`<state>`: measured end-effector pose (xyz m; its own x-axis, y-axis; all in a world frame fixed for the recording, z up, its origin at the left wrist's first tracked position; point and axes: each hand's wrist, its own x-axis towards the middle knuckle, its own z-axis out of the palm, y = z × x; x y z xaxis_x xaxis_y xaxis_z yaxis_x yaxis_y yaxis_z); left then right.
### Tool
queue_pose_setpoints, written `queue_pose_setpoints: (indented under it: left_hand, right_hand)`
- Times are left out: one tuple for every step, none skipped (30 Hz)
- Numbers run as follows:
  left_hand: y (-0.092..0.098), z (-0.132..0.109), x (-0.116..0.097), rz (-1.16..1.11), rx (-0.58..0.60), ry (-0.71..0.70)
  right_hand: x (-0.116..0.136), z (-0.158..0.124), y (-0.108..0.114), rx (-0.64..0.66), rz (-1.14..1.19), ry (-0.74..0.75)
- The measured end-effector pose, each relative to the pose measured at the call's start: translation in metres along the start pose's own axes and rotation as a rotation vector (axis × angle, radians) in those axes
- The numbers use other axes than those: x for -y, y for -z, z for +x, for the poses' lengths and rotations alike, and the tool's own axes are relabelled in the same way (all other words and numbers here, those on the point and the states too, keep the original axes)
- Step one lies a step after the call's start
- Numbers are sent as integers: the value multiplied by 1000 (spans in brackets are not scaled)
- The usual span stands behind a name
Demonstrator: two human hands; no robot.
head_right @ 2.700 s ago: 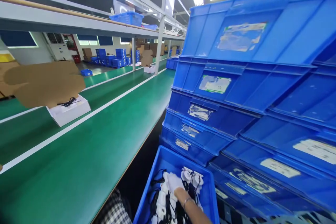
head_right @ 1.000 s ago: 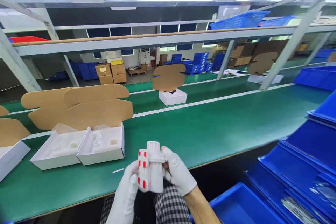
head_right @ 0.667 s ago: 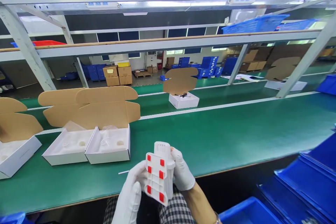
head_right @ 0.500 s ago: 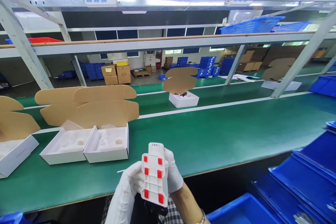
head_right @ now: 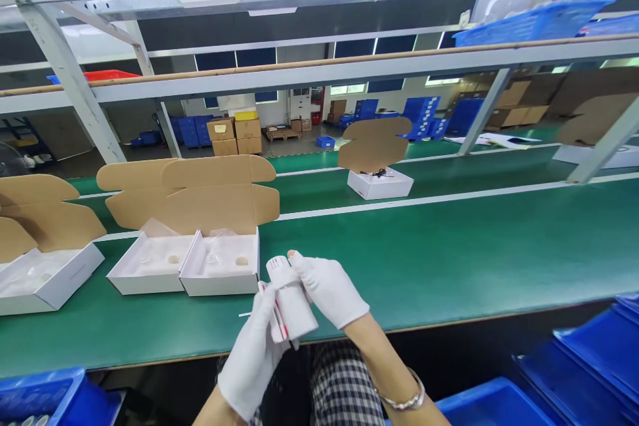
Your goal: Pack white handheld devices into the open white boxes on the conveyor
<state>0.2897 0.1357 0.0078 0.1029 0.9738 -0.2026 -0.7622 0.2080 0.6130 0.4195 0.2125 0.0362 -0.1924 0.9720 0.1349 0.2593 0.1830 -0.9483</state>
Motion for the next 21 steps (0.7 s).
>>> queue_pose_setpoints:
  left_hand:
    - [-3,2,-2,-95,-5,90]
    - [-6,3,-5,-184,-3,164]
    - [-7,5,-7,-262,9,213]
    - [-8,6,-8,-328,42,233]
    - [-7,8,-9,-384,87,230]
    - [-6,9,-9,-427,138,213]
    - [-3,11,-8,-463,185,197]
    - [0,12,-7,-489,226,180]
    - [3,14,-5,-503,258,165]
    - [6,16,-2,-503,281,155]
    - [10,18,0,-492,298,153]
    - [12,20,2,-474,313,157]
    - [15,21,4,-447,321,165]
    - [16,22,5,-417,325,172]
    - [17,22,6,-386,323,175]
    - [18,21,6,-352,316,164]
    - [17,20,6,-310,303,139]
    - [17,19,5,-264,284,108]
    - [16,17,4,-224,265,72]
    - [15,15,3,-187,246,33]
    - [14,13,2,-152,224,-6]
  right_hand:
    - [5,0,0,-7,-65,53]
    - [11,-1,0,-14,-121,103]
    - [15,-3,-2,-16,-162,143]
    - [19,-6,-4,-20,-202,174]
    - [21,-11,-6,-29,-244,199]
    - [22,-17,-9,-42,-287,223]
    - [21,-23,-12,-61,-327,251]
    - [19,-30,-14,-85,-360,286]
    - [16,-37,-17,-111,-380,327]
    - [13,-44,-19,-131,-381,371]
    - [9,-50,-21,-145,-365,413]
    - [6,-55,-22,-155,-346,455]
    - [3,-59,-23,-164,-328,489]
    - [1,-63,-24,-172,-311,513]
    - [-1,-65,-25,-180,-297,527]
    - [-3,-67,-26,-190,-287,532]
    - [-5,-69,-26,-203,-279,533]
    - [-8,-70,-27,-214,-274,528]
    - [-12,-72,-28,-225,-269,513]
    - [-18,-73,-30,-225,-262,492]
    - [-26,-74,-33,-212,-249,458]
